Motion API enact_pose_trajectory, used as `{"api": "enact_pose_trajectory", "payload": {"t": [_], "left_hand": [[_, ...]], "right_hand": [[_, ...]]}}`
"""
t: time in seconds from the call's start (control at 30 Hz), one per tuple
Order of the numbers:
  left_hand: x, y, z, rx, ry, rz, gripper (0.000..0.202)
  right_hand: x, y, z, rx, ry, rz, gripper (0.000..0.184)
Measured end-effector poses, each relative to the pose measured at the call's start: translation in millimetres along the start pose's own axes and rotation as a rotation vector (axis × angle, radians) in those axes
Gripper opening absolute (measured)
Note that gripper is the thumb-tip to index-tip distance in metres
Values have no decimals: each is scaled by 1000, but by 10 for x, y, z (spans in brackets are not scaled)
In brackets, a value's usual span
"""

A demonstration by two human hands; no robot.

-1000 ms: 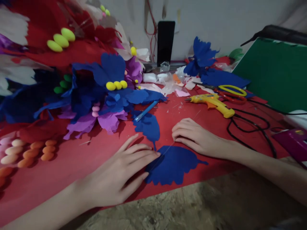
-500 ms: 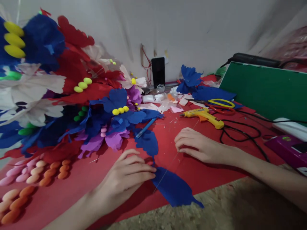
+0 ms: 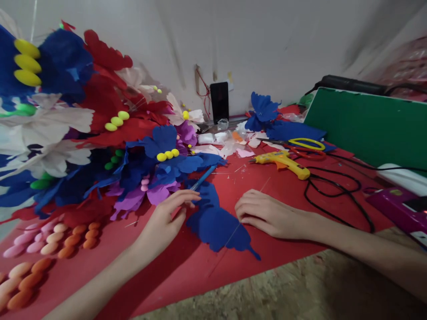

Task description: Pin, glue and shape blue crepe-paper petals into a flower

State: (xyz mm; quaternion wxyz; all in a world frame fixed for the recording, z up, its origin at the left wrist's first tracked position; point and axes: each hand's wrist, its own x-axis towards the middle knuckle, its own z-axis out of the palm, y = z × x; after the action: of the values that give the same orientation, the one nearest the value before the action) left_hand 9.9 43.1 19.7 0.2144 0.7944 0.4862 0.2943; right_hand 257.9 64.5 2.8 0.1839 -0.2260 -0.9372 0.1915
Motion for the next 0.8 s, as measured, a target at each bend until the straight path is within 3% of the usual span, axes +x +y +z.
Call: {"api": "enact_pose_trajectory", "payload": {"t": [0.07,0.23,0.5,0.8], "left_hand": [[6,73,-7,-3,-8,-22,27],[46,287,82,-45,-233,-22,25],[238,392,326,-114,-239,-87,18],[250,363,342,-148,-191,-177,13]], "right_hand": [[5,-9,25,-7,8,5,21],[35,-33,32,-36,30,4,20],[116,-82,8,-163,114,16,21],[174,-227,93,-283,159,132,18]]}}
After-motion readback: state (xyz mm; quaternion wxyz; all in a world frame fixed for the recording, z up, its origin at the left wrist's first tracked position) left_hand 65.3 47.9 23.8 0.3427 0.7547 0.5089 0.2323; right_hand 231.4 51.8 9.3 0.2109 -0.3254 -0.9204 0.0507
